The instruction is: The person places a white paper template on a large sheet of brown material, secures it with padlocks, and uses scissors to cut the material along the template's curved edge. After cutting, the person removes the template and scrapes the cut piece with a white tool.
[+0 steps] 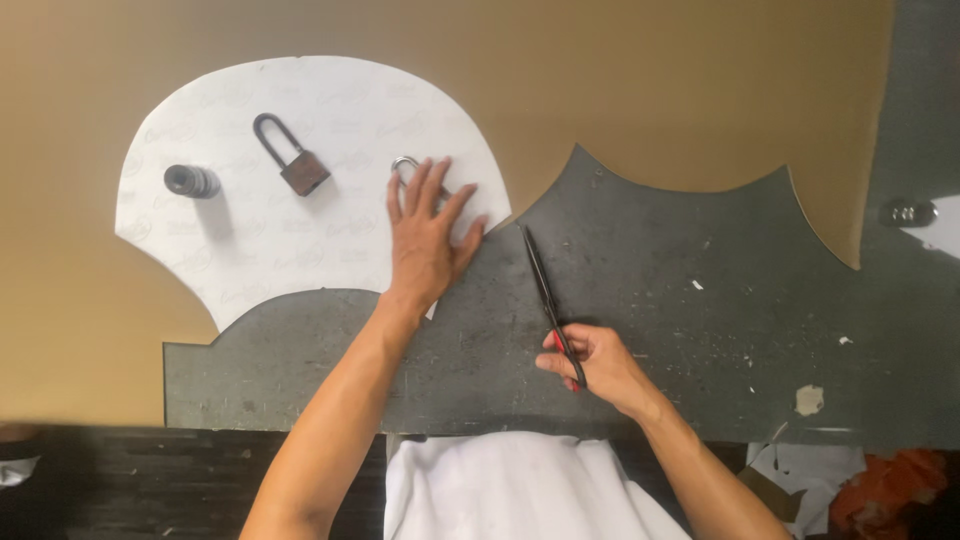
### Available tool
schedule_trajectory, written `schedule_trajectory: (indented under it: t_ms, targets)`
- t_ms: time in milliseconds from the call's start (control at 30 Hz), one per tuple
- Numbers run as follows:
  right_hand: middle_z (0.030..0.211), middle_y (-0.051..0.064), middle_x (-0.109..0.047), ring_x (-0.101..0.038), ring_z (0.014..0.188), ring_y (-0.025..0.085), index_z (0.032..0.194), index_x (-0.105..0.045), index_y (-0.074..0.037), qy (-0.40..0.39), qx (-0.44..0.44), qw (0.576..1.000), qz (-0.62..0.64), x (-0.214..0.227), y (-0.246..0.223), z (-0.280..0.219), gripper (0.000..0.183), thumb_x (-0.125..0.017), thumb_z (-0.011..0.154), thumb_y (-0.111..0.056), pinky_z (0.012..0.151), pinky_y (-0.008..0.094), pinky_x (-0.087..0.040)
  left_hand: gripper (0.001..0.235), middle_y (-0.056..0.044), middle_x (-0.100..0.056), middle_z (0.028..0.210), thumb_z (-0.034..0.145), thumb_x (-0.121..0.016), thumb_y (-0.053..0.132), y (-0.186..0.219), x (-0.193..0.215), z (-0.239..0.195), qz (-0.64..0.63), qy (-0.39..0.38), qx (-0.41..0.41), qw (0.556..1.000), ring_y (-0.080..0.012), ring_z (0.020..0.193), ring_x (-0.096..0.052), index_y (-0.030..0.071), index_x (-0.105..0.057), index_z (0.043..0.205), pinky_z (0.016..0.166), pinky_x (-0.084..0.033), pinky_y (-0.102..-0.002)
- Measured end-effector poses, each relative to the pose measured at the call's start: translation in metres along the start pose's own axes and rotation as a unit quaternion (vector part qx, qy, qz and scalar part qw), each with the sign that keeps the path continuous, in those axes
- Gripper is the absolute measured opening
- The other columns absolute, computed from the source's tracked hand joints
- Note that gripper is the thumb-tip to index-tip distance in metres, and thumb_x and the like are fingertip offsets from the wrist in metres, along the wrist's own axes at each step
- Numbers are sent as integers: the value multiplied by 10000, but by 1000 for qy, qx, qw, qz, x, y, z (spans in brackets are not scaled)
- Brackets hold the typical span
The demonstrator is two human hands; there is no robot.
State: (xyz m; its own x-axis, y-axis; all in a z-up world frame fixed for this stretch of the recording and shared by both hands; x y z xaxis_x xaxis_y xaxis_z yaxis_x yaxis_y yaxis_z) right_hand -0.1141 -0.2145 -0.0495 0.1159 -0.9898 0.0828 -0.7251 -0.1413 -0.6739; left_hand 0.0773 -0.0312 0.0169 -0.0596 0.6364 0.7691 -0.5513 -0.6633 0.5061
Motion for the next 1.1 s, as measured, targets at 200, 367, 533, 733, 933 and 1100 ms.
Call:
schedule_trajectory:
  t_ms: [200,367,533,733,933,1100]
  targets:
    - [662,1,-653,-579,542,85,968,-708,-38,35,2,999,-10,-14,-27,22,313,-849,787,-250,493,235,-455,414,-148,-499,1521,940,-762,352,-21,-24,-5,-1,-11,13,1000,-321,1462,-401,165,-705,1305,1262,-188,-579]
    - [662,-5,-648,-559,538,77,954,-690,-33,74,-16,997,-18,-23,-32,26,334,-871,769,-244,491,229,-454,417,-134,-502,1523,954,-759,392,-25,-28,-8,-1,-13,15,1000,-306,1461,-403,182,-707,1310,1269,-177,-568]
    - [638,2,-637,-545,510,74,958,-691,-52,89,-26,995,-20,-25,-31,25,336,-864,759,-259,464,221,-426,414,-125,-503,1524,954,-761,406,-27,-29,-9,-2,-18,23,1000,-299,1460,-407,198,-707,1308,1275,-186,-564]
    - [631,-10,-633,-520,498,58,939,-690,-43,80,-4,997,-5,-23,-32,28,297,-854,782,-235,452,221,-411,427,-122,-499,1527,954,-763,420,-29,-29,-7,-3,-16,24,1000,-297,1459,-405,200,-706,1316,1274,-184,-565]
    - [602,-3,-596,-495,482,63,927,-687,-27,90,-14,996,-13,-19,-31,29,310,-873,770,-220,439,230,-376,438,-117,-496,1533,951,-762,430,-29,-30,-8,-5,-19,27,999,-291,1466,-401,204,-703,1322,1276,-181,-563]
    - [630,-36,-598,-484,520,33,946,-692,-39,89,20,996,-24,-11,-43,48,313,-883,774,-217,465,211,-378,451,-112,-495,1537,957,-759,433,-27,-30,-7,0,-18,21,1000,-290,1471,-398,204,-696,1340,1278,-183,-564]
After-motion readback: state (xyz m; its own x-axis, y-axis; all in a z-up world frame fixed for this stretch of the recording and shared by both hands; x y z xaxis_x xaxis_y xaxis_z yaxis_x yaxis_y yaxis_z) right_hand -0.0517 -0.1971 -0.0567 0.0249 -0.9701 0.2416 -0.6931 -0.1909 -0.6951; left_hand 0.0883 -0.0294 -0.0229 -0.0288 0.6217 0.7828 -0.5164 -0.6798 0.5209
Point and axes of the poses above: each hand's wrist, its own z-axis towards the middle knuckle, its own x-axis out of the back of the hand, y = z × x, the point moved 8 cm from there along z, towards the middle knuckle
